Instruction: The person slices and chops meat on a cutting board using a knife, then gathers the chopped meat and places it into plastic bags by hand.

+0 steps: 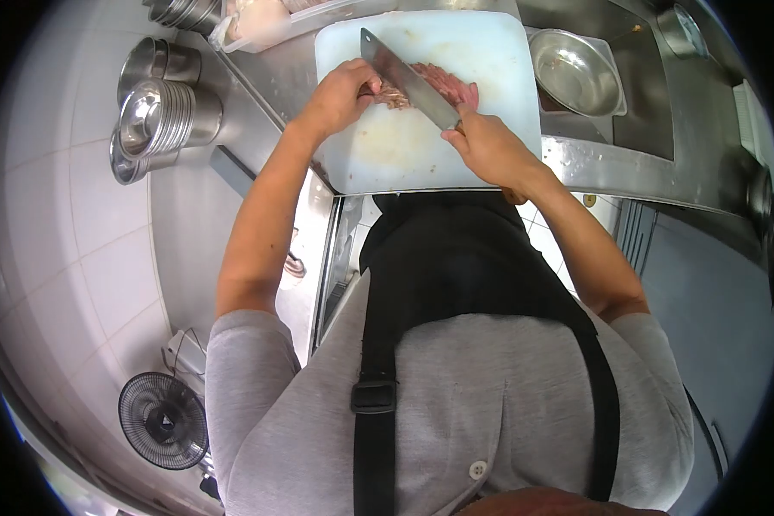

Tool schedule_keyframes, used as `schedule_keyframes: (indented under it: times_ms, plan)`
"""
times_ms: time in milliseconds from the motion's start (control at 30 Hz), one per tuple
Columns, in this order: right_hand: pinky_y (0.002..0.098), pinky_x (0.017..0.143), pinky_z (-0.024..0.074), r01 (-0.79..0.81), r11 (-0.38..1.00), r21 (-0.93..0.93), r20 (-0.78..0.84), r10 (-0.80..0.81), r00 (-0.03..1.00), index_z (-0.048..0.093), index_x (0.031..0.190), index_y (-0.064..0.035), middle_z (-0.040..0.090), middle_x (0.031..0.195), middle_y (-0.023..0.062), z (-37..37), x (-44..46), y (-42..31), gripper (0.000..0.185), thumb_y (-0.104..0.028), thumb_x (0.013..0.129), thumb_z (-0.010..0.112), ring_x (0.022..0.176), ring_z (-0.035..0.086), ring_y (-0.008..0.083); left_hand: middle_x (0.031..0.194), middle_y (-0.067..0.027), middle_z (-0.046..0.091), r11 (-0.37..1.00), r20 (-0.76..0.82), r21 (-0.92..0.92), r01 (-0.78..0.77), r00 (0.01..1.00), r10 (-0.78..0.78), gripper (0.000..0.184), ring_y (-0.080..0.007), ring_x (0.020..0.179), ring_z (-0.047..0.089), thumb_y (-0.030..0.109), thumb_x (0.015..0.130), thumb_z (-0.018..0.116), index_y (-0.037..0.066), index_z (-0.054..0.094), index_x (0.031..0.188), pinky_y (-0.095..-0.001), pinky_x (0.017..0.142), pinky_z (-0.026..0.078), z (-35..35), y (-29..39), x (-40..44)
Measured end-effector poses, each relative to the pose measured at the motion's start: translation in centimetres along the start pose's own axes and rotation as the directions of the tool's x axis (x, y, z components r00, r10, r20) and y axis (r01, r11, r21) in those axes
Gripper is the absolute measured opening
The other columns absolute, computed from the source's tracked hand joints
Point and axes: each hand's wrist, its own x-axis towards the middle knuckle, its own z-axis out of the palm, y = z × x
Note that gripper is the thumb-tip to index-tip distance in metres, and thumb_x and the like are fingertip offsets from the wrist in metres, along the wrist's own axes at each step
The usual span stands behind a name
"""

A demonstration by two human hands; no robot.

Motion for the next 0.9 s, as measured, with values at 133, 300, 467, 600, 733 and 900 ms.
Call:
schedule_keyframes:
  times_ms: [133,300,467,600,733,900]
  plan:
    - [0.0587,0.092,0.0535,0.101,0.995,-0.006,-0.164,-0.101,0.981,0.056,0.120,0.0086,0.073,0.104,0.0346,6.1,5.2,2.6,0.038,-0.026,0.107,0.063,0.106,0.071,0.0518,0.105,-0.0123,0.068,0.998,0.032,-0.004,0.055,0.998,-0.055,0.023,-0.0338,0.098,0.071,-0.007,0.081,0.078,0.002,0.065,0.098,-0.0391,0.087,0.058,0.2,0.6,-0.4]
    - [0.0580,0.096,0.0523,0.093,0.994,0.064,-0.156,-0.082,0.984,0.055,0.124,0.0086,0.074,0.108,0.0323,5.2,5.7,2.3,0.041,-0.028,0.108,0.062,0.108,0.071,0.0503,0.112,-0.0118,0.070,0.998,0.023,0.068,0.019,1.000,-0.021,0.023,-0.0339,0.104,0.072,-0.004,0.083,0.080,0.003,0.067,0.100,-0.0390,0.091,0.059,-0.4,0.9,0.1]
    - [0.0578,0.095,0.0514,0.084,0.994,-0.070,-0.149,-0.093,0.984,0.055,0.121,0.0068,0.074,0.108,0.0301,2.8,3.0,1.3,0.039,-0.030,0.109,0.060,0.108,0.070,0.0495,0.116,-0.0112,0.070,0.994,0.013,0.103,0.026,1.000,-0.028,0.022,-0.0360,0.111,0.069,-0.002,0.083,0.080,0.004,0.068,0.100,-0.0410,0.095,0.058,-0.5,1.1,-0.5]
    - [0.0575,0.093,0.0513,-0.058,0.998,-0.033,-0.033,0.057,0.998,0.057,0.118,0.0052,0.074,0.106,0.0294,-0.3,0.0,-1.7,0.035,-0.029,0.109,0.061,0.107,0.070,0.0494,0.118,-0.0116,0.069,0.991,0.029,0.131,0.031,0.999,-0.035,0.021,-0.0364,0.115,0.067,-0.003,0.084,0.079,0.004,0.068,0.100,-0.0422,0.097,0.057,-0.5,1.4,-0.4]
    - [0.0581,0.092,0.0513,-0.061,0.998,0.007,-0.040,0.061,0.997,0.058,0.114,0.0043,0.073,0.106,0.0290,-0.3,-1.0,-1.9,0.032,-0.027,0.108,0.062,0.105,0.070,0.0498,0.118,-0.0119,0.069,0.995,0.028,0.089,0.052,0.998,-0.055,0.021,-0.0366,0.114,0.067,-0.004,0.084,0.078,0.004,0.067,0.100,-0.0423,0.098,0.057,-0.4,1.2,-0.2]
    - [0.0604,0.090,0.0519,0.006,1.000,-0.006,-0.065,-0.006,0.998,0.058,0.113,0.0063,0.073,0.106,0.0303,1.0,-0.1,-1.3,0.033,-0.026,0.107,0.064,0.102,0.070,0.0513,0.120,-0.0125,0.070,0.997,-0.042,0.063,0.034,0.999,-0.032,0.019,-0.0357,0.113,0.068,-0.007,0.082,0.076,0.004,0.072,0.097,-0.0413,0.096,0.058,0.1,0.6,-0.5]
